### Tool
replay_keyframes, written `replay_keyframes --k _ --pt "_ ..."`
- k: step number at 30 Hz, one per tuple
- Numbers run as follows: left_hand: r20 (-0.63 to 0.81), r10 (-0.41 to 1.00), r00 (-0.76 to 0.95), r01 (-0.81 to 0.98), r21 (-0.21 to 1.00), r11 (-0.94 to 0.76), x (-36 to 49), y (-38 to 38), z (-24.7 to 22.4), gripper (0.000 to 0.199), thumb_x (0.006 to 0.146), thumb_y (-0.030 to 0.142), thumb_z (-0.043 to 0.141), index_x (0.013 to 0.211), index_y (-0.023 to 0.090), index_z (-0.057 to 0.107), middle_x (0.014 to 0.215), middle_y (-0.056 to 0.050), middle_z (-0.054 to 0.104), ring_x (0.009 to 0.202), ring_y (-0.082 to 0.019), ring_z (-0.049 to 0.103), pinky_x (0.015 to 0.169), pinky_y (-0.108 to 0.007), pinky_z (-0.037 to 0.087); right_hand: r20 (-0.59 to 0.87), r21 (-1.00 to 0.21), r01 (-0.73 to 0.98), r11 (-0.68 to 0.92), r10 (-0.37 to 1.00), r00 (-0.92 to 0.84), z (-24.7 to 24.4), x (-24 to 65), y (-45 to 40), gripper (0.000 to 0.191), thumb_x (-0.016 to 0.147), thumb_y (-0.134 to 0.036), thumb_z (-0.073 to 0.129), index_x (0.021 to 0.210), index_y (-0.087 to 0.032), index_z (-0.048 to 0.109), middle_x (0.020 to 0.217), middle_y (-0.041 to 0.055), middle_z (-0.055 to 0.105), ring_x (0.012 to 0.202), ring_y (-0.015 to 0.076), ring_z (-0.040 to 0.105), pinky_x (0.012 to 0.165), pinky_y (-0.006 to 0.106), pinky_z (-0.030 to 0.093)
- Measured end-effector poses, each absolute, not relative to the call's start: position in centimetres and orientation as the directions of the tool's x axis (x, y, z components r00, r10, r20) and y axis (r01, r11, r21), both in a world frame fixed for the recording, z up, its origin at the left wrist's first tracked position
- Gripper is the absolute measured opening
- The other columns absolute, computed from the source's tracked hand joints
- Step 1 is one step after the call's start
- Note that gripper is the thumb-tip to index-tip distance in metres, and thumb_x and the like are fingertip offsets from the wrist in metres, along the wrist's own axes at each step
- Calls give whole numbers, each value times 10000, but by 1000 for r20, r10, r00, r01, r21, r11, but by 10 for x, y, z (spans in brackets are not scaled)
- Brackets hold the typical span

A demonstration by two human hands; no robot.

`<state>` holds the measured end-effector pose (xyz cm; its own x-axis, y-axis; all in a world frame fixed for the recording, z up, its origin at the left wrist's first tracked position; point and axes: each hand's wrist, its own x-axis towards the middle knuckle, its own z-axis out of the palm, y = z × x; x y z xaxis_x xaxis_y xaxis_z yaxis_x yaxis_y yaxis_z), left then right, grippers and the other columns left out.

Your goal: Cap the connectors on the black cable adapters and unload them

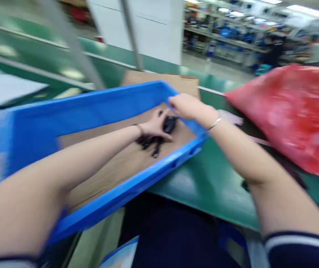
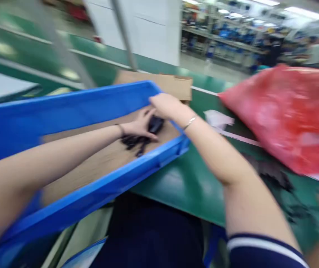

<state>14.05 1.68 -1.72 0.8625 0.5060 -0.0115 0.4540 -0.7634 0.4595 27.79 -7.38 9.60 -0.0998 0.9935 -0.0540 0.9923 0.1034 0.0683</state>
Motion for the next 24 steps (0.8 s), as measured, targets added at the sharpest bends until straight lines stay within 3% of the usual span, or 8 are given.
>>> replay_keyframes --k 2,4,7,10,16,21,24 --pt "-59 442 895 412 491 -768 133 38 -18 1370 436 559 758 1470 158 -46 1536 -167 58 1424 -307 95 1143 -404 181 -238 173 974 144 966 -100 80 280 -40 284 784 -215 593 1054 -130 622 1025 136 641 990 277 585 837 360 432" --pt "-49 465 884 421 515 -747 124 58 -22 1254 518 482 736 1470 141 -7 1518 -171 166 1406 -273 193 1131 -372 216 -324 215 963 161 942 -86 57 285 -12 453 654 -237 728 1082 -154 603 1018 113 641 935 266 604 780 346 459" --pt "19 455 890 377 530 -759 120 70 -25 957 622 409 670 1424 129 229 1412 -157 400 1298 -249 396 1081 -339 298 -320 157 956 248 928 -188 29 294 1 658 570 -330 781 1143 -114 538 1031 127 622 906 254 604 752 321 471" --pt "33 435 900 359 511 -781 125 72 -25 819 611 392 677 1335 140 388 1324 -137 502 1211 -253 476 1033 -334 343 -297 125 953 275 927 -228 14 300 -6 731 565 -404 775 1155 -68 504 1036 151 598 913 262 594 768 317 471" --pt "-2 516 856 446 506 -738 129 81 -21 832 603 412 687 1331 134 398 1303 -101 523 1185 -248 487 1018 -323 354 -172 64 964 257 955 -243 8 298 -8 1100 544 -444 802 1421 -122 221 1232 204 459 995 294 574 827 354 462" --pt "-137 462 876 455 549 -701 131 73 -6 767 619 356 667 1298 86 433 1222 -107 563 1116 -249 522 979 -331 389 -208 115 953 281 945 -254 4 301 -3 1084 588 -385 793 1440 -133 172 1140 182 568 899 293 610 768 358 454" --pt "-207 439 874 476 543 -692 136 62 -2 958 560 464 697 1371 98 340 1286 -129 497 1162 -296 485 1010 -368 362 -218 140 961 239 954 -206 3 303 -2 1066 589 -384 792 1423 -87 197 1056 185 617 846 299 622 730 353 448"
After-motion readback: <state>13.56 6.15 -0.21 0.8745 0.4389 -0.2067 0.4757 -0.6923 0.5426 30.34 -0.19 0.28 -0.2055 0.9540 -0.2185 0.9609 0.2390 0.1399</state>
